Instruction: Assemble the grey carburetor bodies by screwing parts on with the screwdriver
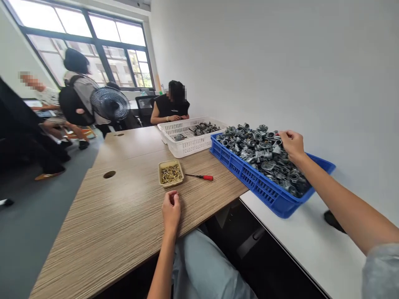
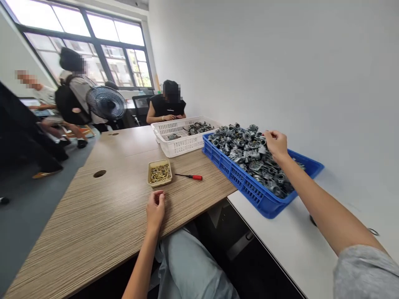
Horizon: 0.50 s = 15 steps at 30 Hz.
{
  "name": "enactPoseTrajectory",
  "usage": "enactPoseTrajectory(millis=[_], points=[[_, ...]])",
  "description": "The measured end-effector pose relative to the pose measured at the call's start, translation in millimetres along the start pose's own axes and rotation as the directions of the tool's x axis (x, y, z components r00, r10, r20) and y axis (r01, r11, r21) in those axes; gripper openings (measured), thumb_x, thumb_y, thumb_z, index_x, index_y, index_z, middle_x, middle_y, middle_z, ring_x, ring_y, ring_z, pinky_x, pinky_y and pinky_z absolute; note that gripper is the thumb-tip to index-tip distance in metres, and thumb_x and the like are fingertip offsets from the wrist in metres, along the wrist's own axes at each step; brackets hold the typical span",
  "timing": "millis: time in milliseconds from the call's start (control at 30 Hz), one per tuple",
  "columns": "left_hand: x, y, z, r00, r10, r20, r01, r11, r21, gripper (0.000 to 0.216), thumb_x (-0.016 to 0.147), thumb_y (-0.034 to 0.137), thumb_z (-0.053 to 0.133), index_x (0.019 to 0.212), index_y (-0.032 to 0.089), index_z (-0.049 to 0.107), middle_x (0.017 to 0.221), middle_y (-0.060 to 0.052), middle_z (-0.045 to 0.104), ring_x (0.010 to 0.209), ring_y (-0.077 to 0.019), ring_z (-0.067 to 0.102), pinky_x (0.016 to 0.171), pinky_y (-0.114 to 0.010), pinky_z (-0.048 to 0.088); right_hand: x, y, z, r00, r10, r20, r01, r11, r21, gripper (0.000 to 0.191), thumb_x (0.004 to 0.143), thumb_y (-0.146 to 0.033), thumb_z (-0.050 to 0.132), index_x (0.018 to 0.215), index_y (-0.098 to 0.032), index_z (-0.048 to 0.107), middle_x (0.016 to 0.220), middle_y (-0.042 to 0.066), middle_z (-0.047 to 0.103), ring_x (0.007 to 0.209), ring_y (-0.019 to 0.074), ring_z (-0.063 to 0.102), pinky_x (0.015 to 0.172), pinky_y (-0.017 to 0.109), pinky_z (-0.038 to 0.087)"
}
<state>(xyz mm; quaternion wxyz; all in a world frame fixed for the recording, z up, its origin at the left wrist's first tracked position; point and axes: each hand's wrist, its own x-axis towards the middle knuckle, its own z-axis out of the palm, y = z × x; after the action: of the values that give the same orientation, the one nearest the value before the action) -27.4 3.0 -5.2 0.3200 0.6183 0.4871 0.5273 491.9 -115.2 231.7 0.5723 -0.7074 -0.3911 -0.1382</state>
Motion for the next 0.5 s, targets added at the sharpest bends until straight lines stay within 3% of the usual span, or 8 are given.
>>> enactPoseTrajectory(millis=[133, 167, 267, 400, 500], points=[[-2, 4, -1, 1.000, 0.010, -0.007, -0.010, 1.000, 0.000, 0.030, 0.098, 0.047, 0.054, 0.105, 0.021, 0.069, 0.101, -0.010, 0.078, 0.095, -0.0270, 0.073, 0.089, -0.041, 0.056, -44, -67, 79, 0.979, -0.082, 0.187, 0.038, 0.973, 0.230, 0.036, 0.090, -0.053, 0.068, 0.088, -0.019, 0.080, 0.077, 0.002, 0.072, 0.076, 0.0175, 0.061, 0.074, 0.029, 0.047], [-3, 5, -1, 1.000, 0.011, -0.013, -0.010, 1.000, 0.004, 0.029, 0.098, 0.046, 0.054, 0.104, 0.021, 0.069, 0.099, -0.009, 0.078, 0.093, -0.0267, 0.073, 0.088, -0.041, 0.056, -63, -82, 101, 0.957, -0.077, 0.280, -0.024, 0.940, 0.340, 0.036, 0.088, -0.053, 0.071, 0.088, -0.018, 0.080, 0.077, 0.002, 0.072, 0.076, 0.0179, 0.061, 0.073, 0.029, 0.047], [-4, 7, -2, 1.000, 0.013, -0.011, -0.013, 1.000, 0.002, 0.030, 0.101, 0.047, 0.053, 0.105, 0.021, 0.069, 0.099, -0.009, 0.078, 0.094, -0.0259, 0.073, 0.089, -0.040, 0.055, -133, -119, 166, 0.900, -0.116, 0.420, -0.103, 0.880, 0.463, 0.039, 0.082, -0.058, 0.073, 0.079, -0.019, 0.078, 0.080, 0.005, 0.076, 0.078, 0.0202, 0.065, 0.074, 0.031, 0.050], [-6, 10, -2, 1.000, 0.024, 0.002, -0.024, 1.000, -0.018, 0.037, 0.106, 0.053, 0.049, 0.106, 0.022, 0.069, 0.102, -0.008, 0.078, 0.097, -0.0246, 0.073, 0.092, -0.039, 0.054, -234, -141, 237, 0.833, -0.081, 0.547, -0.256, 0.820, 0.512, 0.051, 0.083, -0.069, 0.067, 0.068, -0.021, 0.071, 0.067, 0.006, 0.072, 0.067, 0.0210, 0.064, 0.064, 0.031, 0.049], [-7, 12, -2, 1.000, 0.026, -0.004, -0.026, 0.999, -0.036, 0.039, 0.107, 0.055, 0.047, 0.109, 0.022, 0.069, 0.107, -0.010, 0.078, 0.104, -0.0257, 0.073, 0.098, -0.040, 0.054, -291, -143, 271, 0.796, -0.027, 0.604, -0.358, 0.785, 0.506, 0.056, 0.083, -0.075, 0.065, 0.062, -0.022, 0.065, 0.060, 0.004, 0.066, 0.061, 0.0197, 0.060, 0.060, 0.031, 0.047]])
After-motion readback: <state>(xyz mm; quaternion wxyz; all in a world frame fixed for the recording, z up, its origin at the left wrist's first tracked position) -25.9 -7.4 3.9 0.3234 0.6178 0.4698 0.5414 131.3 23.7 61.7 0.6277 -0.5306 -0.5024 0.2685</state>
